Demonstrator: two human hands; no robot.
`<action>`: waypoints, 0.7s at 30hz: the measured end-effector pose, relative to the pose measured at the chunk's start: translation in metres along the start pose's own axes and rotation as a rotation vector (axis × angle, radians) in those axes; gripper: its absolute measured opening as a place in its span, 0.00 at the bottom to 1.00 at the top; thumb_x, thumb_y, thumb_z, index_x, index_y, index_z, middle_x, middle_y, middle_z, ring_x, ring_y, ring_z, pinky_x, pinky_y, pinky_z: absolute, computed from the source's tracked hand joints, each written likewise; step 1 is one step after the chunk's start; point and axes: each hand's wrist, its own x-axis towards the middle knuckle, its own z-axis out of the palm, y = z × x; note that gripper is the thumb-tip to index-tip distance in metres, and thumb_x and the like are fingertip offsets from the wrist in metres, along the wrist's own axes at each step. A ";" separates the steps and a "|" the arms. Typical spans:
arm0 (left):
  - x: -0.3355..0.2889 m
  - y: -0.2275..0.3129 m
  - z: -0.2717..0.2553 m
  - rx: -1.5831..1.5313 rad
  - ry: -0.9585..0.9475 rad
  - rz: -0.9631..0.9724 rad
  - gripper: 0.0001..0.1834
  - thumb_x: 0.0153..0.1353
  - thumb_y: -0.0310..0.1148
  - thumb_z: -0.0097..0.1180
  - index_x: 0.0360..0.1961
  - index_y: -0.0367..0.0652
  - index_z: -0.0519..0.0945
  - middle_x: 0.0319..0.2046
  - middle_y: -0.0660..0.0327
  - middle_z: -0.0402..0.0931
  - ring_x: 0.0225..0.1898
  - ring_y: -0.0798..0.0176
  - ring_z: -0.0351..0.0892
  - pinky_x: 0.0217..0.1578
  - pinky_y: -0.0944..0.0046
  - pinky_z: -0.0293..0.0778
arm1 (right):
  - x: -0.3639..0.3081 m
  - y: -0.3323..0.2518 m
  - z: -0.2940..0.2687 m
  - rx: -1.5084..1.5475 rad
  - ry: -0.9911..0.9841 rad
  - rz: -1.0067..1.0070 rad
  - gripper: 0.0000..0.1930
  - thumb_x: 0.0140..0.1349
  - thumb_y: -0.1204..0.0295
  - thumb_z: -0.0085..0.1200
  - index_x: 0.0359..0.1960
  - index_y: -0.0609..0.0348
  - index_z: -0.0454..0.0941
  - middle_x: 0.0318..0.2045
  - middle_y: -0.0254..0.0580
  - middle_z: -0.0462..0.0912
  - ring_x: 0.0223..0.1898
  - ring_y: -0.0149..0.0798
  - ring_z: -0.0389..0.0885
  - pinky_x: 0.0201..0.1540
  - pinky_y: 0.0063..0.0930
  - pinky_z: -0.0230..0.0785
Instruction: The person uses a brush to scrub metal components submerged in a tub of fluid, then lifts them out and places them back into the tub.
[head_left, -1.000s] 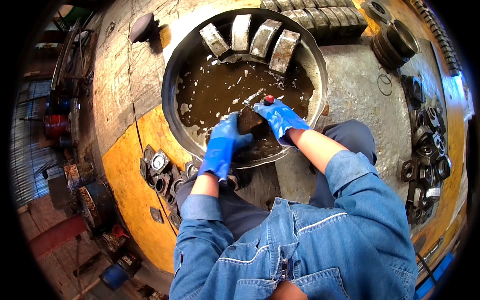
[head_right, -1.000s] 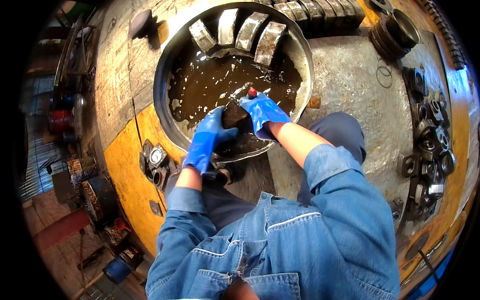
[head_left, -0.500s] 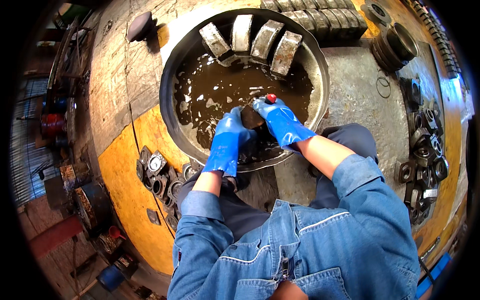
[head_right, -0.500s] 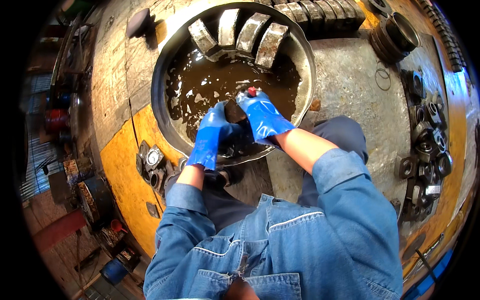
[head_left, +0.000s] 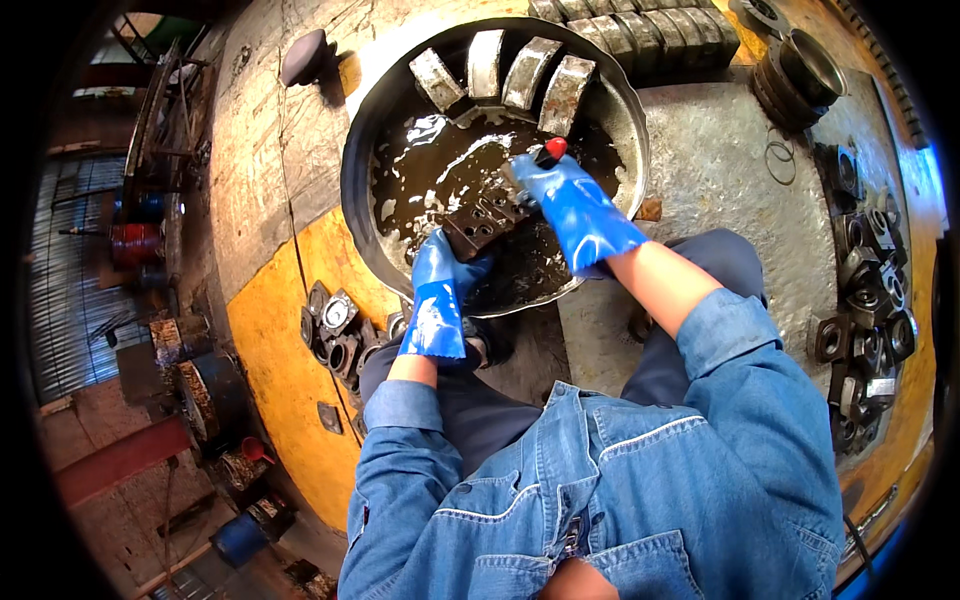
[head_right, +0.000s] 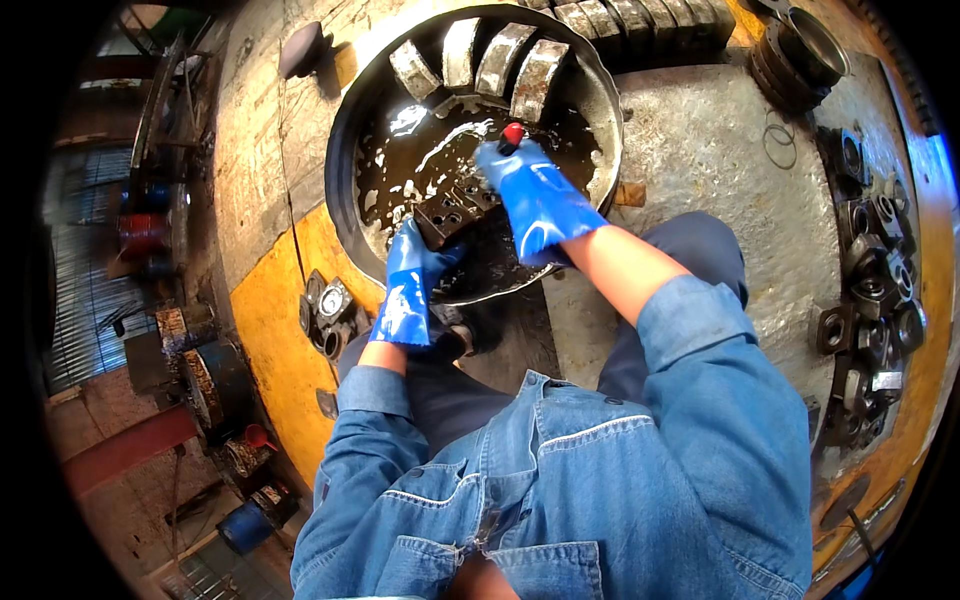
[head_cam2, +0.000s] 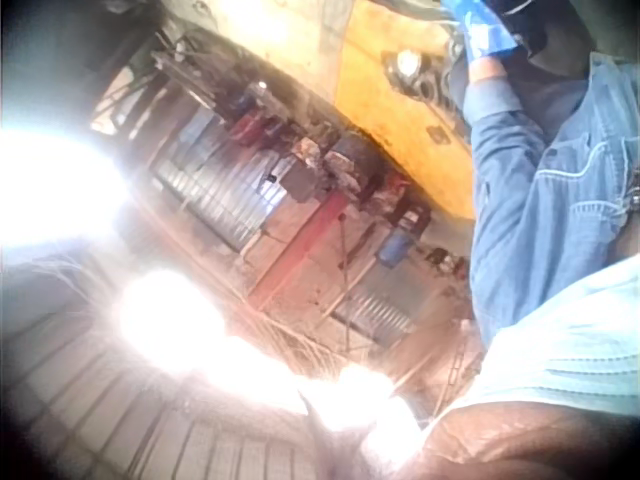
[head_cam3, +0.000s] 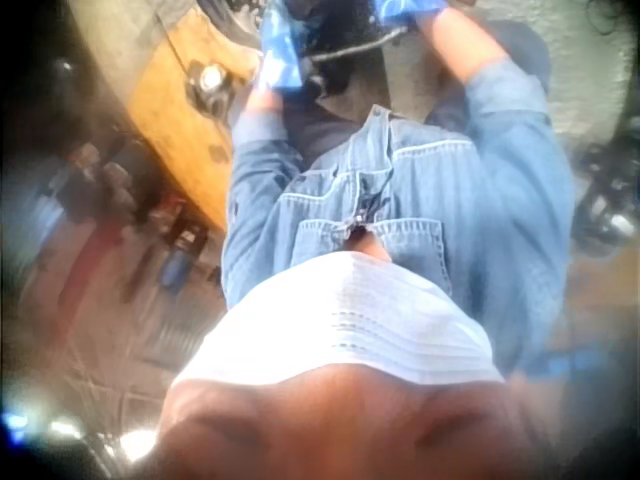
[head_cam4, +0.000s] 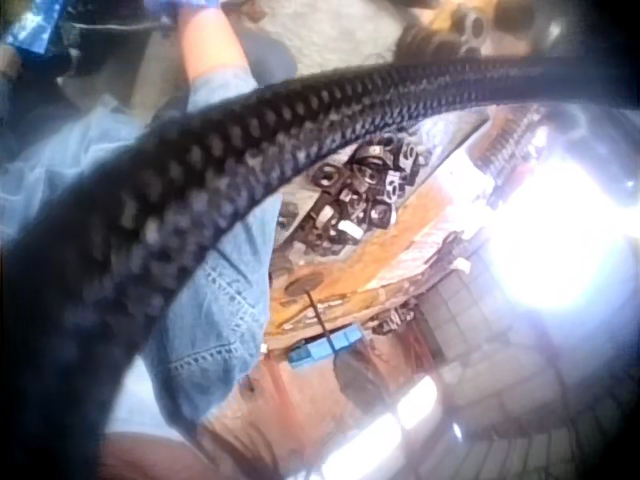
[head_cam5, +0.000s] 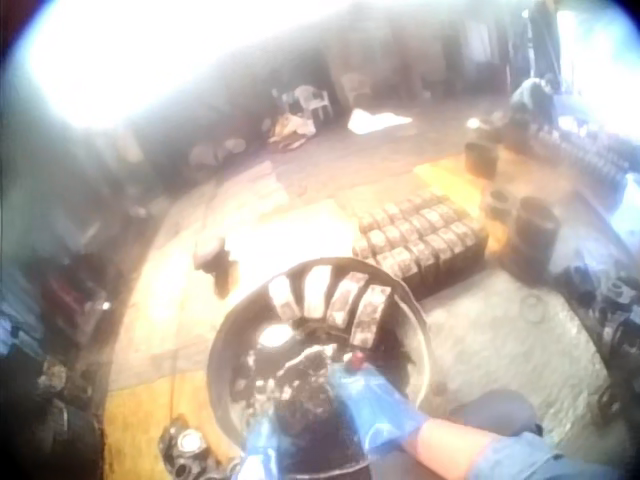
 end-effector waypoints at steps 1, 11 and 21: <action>-0.001 -0.001 0.000 -0.017 0.002 -0.003 0.43 0.45 0.52 0.83 0.55 0.33 0.79 0.50 0.43 0.86 0.53 0.42 0.86 0.54 0.50 0.81 | 0.006 0.001 -0.008 -0.045 -0.009 0.058 0.19 0.68 0.56 0.57 0.38 0.63 0.85 0.28 0.41 0.87 0.31 0.38 0.83 0.39 0.37 0.74; 0.000 -0.004 0.003 -0.226 -0.052 -0.013 0.41 0.46 0.43 0.84 0.59 0.36 0.80 0.52 0.49 0.87 0.54 0.52 0.87 0.57 0.55 0.80 | 0.036 0.063 -0.034 0.022 -0.205 -0.049 0.20 0.73 0.56 0.56 0.44 0.63 0.87 0.33 0.35 0.85 0.32 0.30 0.77 0.36 0.29 0.69; 0.023 -0.016 0.026 -0.208 -0.053 0.062 0.39 0.48 0.38 0.82 0.61 0.38 0.80 0.52 0.53 0.88 0.52 0.57 0.87 0.56 0.57 0.82 | 0.103 0.084 -0.002 -0.236 -0.247 -0.224 0.09 0.64 0.65 0.64 0.35 0.57 0.83 0.31 0.40 0.87 0.36 0.29 0.81 0.44 0.27 0.77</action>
